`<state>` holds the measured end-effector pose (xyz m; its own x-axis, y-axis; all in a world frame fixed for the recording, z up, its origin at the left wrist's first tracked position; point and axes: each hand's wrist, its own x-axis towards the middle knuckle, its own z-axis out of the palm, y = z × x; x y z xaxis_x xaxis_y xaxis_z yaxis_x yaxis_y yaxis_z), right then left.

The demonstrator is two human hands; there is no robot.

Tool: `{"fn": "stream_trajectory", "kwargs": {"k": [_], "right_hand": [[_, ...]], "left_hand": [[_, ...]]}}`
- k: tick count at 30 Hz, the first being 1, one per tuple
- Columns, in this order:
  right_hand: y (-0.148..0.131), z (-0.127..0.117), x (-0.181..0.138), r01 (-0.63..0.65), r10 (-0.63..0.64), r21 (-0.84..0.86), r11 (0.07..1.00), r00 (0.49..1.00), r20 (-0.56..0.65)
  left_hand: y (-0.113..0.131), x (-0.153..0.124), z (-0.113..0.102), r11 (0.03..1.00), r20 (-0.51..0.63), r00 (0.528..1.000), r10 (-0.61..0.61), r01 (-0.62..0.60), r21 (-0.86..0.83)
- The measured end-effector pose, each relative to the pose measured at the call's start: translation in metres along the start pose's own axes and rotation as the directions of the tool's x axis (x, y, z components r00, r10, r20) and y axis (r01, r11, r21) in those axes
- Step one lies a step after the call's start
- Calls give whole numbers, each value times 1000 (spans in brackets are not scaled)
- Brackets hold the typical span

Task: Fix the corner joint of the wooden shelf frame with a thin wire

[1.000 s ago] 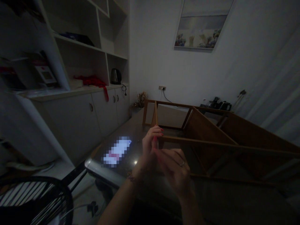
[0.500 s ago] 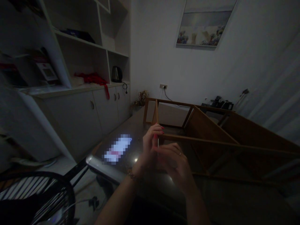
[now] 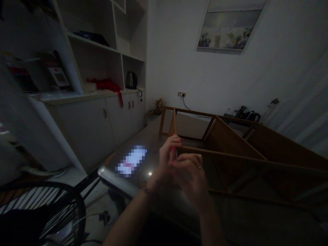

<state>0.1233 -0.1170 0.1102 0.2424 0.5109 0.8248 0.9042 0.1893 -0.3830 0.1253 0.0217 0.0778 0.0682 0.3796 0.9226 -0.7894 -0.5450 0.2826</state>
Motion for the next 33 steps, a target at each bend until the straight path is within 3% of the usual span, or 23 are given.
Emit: {"fn": "stream_trajectory", "kwargs": {"k": [7,11,19,24,28,33], "right_hand": [[-7,9,4,31,-35,-48,998,995,-92],[-10,15,5,43,-51,-59,997,989,-138],[-19,27,3,-28,-1,-126,992,974,-228],[-23,32,2,-26,-39,-228,973,960,-277],[-23,30,1,-3,-70,-273,962,964,-258],[-19,20,-1,77,-104,-171,982,982,-156]], "left_hand": [[6,0,-1,997,-10,998,-63,64,47],[5,0,-1,999,11,999,-42,42,26],[1,0,1,1000,-26,1000,-13,14,18],[5,-1,-1,998,-2,998,-57,57,10],[7,-2,0,997,-25,997,-66,67,27],[6,-3,2,995,-56,994,-88,91,48]]}}
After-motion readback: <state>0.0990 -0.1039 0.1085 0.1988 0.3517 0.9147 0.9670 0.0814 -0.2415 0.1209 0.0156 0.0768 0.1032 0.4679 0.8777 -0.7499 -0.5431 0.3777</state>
